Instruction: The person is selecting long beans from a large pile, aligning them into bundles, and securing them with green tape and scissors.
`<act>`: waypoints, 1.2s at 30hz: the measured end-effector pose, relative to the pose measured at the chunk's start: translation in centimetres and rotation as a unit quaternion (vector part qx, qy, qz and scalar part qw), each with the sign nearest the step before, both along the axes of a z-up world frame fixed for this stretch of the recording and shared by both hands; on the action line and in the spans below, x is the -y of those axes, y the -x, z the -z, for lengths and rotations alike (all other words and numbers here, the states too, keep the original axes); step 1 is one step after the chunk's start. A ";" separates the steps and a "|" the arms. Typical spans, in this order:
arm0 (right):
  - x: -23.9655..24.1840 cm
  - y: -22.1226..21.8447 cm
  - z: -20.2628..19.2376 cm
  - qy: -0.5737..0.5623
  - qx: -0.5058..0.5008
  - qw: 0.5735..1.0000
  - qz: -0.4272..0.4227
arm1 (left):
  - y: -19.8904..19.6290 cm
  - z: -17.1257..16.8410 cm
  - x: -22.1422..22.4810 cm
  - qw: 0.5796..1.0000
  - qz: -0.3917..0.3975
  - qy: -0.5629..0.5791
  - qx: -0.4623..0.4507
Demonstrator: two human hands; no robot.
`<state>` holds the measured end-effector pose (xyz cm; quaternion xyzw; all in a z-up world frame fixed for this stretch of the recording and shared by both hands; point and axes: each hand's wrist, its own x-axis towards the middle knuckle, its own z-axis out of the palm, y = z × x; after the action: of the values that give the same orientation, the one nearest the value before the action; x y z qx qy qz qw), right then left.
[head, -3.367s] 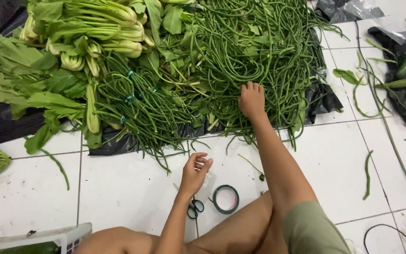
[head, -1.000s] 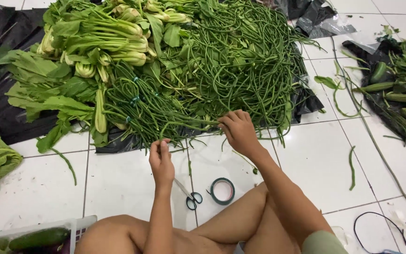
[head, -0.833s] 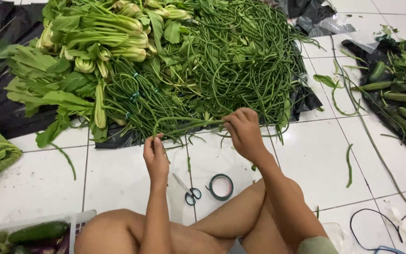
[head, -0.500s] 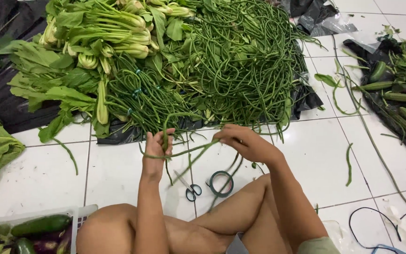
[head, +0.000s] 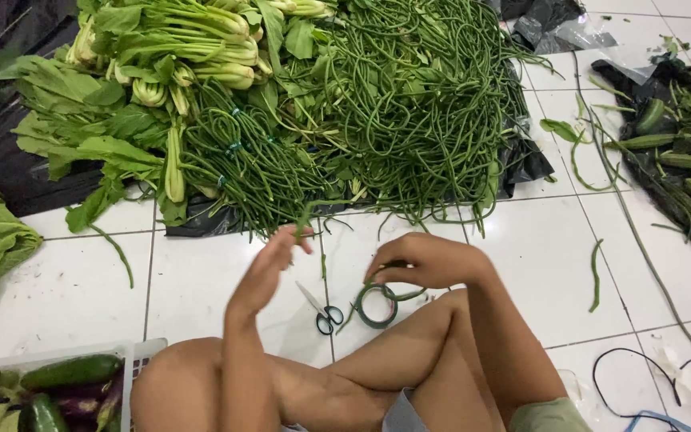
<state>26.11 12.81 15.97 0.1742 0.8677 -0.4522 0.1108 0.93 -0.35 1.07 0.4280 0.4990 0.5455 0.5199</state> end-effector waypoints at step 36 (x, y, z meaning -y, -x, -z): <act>-5.6 5.9 9.7 0.070 -0.146 0.978 0.136 | -3.9 -1.8 -1.3 0.985 -0.141 0.014 -0.094</act>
<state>20.25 18.37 6.24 0.2143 0.8091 -0.5430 -0.0672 4.83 0.93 2.89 0.3953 0.6085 0.5635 0.3948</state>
